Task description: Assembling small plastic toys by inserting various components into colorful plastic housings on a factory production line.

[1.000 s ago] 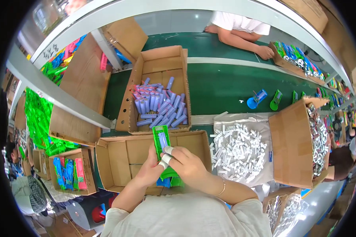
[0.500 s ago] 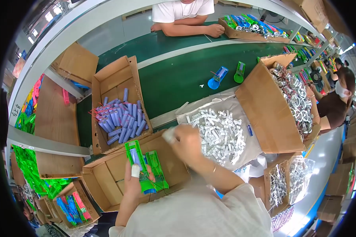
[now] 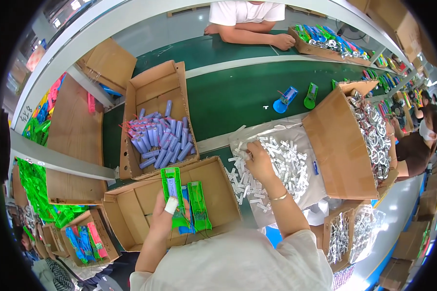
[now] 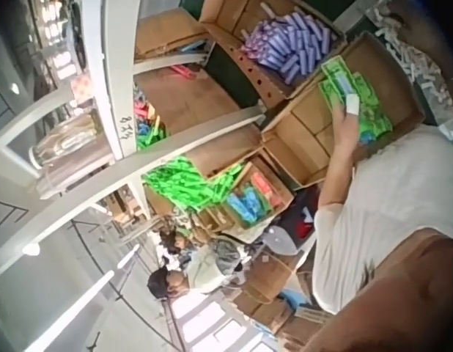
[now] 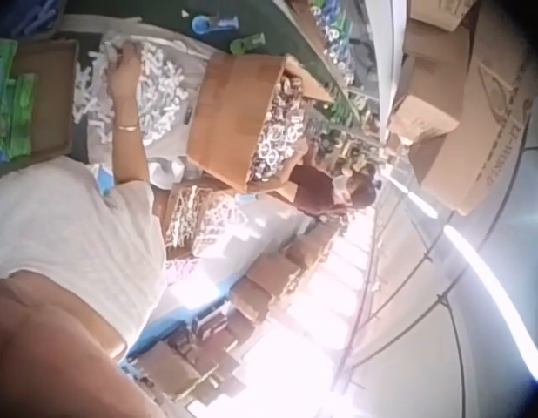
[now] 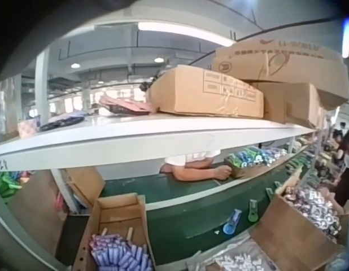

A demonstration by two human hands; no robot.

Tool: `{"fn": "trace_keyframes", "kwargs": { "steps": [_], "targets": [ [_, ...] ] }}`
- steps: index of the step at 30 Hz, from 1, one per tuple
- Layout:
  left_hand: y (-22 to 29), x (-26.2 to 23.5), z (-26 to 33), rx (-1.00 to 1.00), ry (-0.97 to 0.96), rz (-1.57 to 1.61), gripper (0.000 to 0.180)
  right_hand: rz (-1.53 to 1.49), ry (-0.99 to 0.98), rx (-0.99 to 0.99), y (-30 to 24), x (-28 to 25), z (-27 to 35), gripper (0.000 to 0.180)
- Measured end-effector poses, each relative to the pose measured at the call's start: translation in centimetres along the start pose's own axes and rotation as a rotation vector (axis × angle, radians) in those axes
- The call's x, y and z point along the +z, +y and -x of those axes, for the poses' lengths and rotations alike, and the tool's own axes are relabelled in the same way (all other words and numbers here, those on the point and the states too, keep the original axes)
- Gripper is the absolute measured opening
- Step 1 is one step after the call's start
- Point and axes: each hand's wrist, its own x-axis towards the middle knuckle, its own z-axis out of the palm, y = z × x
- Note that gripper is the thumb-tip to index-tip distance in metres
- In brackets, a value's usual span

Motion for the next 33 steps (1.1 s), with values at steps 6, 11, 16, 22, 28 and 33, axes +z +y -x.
{"fn": "trace_keyframes", "kwargs": {
  "steps": [6, 11, 16, 22, 28, 33],
  "targets": [
    [0.3, 0.2, -0.2, 0.122, -0.087, -0.182, 0.034, -0.242, 0.018, -0.107, -1.0, 0.2, 2.3, 0.017],
    [0.3, 1.2, -0.3, 0.108, -0.058, -0.351, 0.035, -0.405, -0.054, -0.141, -6.3, 0.1, 4.0, 0.013],
    [-0.3, 1.2, -0.4, 0.191, -0.048, -0.518, 0.044, -0.515, -0.115, -0.144, -11.7, 0.8, 4.1, 0.013],
    [0.6, 1.1, 0.0, 0.158, -0.001, -0.658, 0.043, -0.599, -0.244, -0.078, -12.2, 2.4, 2.7, 0.011],
    [0.0, 0.3, 0.0, 0.126, -0.071, -0.538, 0.034, -0.539, -0.367, 0.005, -11.6, 3.5, 1.9, 0.010],
    [-0.1, 0.5, 0.2, 0.058, -0.030, -0.484, 0.033, -0.623, -0.427, 0.030, -11.7, 3.6, 0.6, 0.013]
  ]
}}
